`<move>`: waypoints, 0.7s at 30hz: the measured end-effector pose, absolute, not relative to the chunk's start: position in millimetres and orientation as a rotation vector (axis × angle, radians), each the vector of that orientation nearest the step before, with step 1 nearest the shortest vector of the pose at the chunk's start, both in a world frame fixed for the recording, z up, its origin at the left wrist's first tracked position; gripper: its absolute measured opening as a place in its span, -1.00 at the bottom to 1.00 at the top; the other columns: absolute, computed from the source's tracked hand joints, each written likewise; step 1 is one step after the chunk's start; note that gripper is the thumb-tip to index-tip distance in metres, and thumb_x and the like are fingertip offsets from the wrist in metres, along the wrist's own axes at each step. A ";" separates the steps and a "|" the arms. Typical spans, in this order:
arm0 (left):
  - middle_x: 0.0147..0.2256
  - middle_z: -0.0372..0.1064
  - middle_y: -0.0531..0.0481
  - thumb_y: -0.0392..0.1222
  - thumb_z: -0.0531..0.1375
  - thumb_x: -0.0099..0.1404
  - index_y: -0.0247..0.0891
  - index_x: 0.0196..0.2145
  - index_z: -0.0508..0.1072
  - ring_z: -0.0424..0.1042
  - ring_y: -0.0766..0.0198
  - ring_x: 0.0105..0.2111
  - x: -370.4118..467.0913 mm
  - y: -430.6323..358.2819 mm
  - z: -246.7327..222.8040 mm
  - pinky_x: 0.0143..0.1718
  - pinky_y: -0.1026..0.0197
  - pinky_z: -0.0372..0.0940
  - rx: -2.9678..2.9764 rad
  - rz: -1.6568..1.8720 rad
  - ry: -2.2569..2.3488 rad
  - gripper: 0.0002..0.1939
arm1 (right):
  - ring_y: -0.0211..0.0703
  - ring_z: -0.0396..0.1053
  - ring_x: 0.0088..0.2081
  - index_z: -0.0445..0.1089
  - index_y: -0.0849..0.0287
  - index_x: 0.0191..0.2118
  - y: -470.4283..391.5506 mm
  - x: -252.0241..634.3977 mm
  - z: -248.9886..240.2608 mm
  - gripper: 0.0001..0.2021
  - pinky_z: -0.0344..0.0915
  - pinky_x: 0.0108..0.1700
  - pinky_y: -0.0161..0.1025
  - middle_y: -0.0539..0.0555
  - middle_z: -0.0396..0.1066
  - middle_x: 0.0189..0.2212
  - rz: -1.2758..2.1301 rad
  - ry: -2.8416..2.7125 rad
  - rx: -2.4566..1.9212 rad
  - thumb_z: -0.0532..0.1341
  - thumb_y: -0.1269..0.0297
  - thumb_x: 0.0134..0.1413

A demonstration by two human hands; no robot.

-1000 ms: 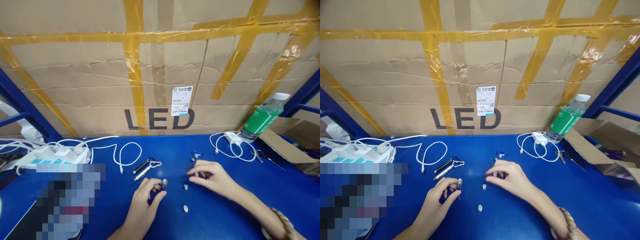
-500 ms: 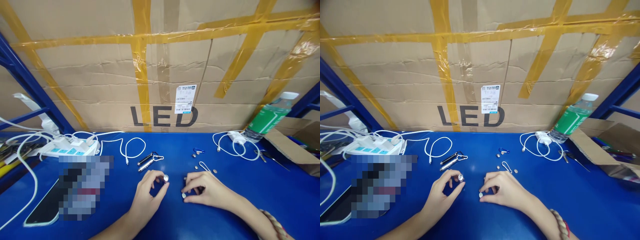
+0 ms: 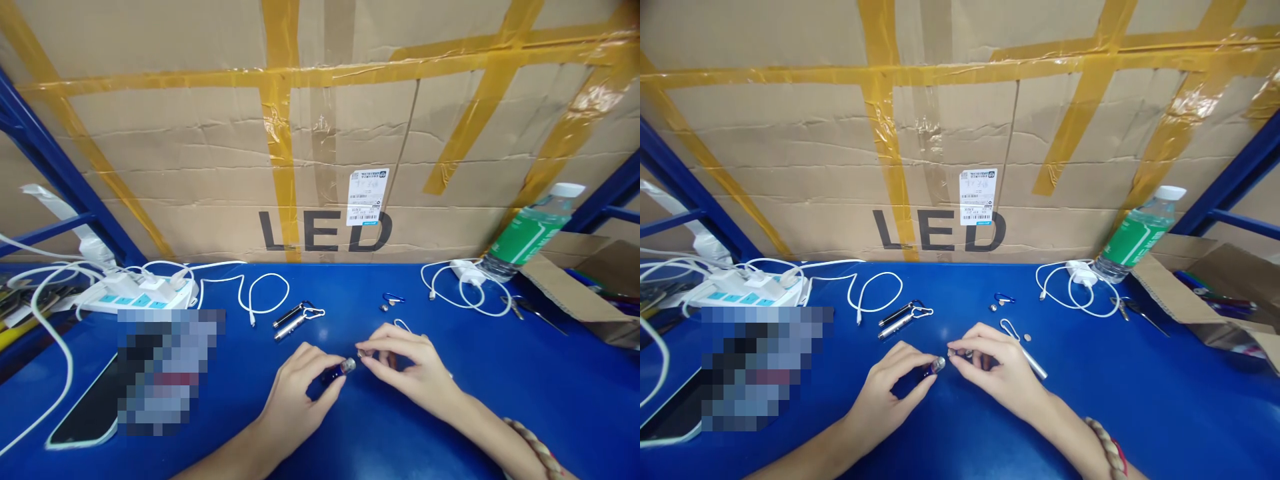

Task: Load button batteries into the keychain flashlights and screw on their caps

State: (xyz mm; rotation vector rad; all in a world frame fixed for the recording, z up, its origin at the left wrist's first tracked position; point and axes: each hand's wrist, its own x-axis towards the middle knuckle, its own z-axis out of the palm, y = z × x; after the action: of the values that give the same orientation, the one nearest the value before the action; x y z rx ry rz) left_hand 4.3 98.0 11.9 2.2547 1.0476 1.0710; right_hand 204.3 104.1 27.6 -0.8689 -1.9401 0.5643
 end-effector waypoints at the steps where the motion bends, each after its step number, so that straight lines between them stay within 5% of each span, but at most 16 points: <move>1: -0.39 0.40 0.03 -0.33 0.13 0.22 -0.22 -0.26 0.43 0.31 0.31 -0.37 4.4 97.8 12.4 -0.31 0.27 0.23 2.260 1.074 1.035 -0.86 | -0.43 0.25 -0.55 0.45 0.21 -0.22 103.1 203.2 28.9 -0.84 0.23 -0.56 -0.48 0.07 0.36 -0.41 0.551 -1.936 -0.858 0.18 0.39 0.07; 21: -0.40 0.39 0.07 -0.28 0.13 0.24 -0.20 -0.27 0.42 0.30 0.32 -0.37 4.7 96.1 15.1 -0.33 0.29 0.22 2.210 0.984 1.034 -0.89 | -0.36 0.33 -0.48 0.48 0.21 -0.25 98.8 203.3 29.5 -0.86 0.29 -0.49 -0.44 0.07 0.38 -0.43 0.394 -2.070 -0.755 0.19 0.40 0.08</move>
State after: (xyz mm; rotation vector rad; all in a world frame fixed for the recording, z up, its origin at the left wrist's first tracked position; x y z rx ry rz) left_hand 4.7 96.1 15.1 2.2097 1.0341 0.9836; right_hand 203.3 98.8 29.5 -0.7553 -2.0702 0.3940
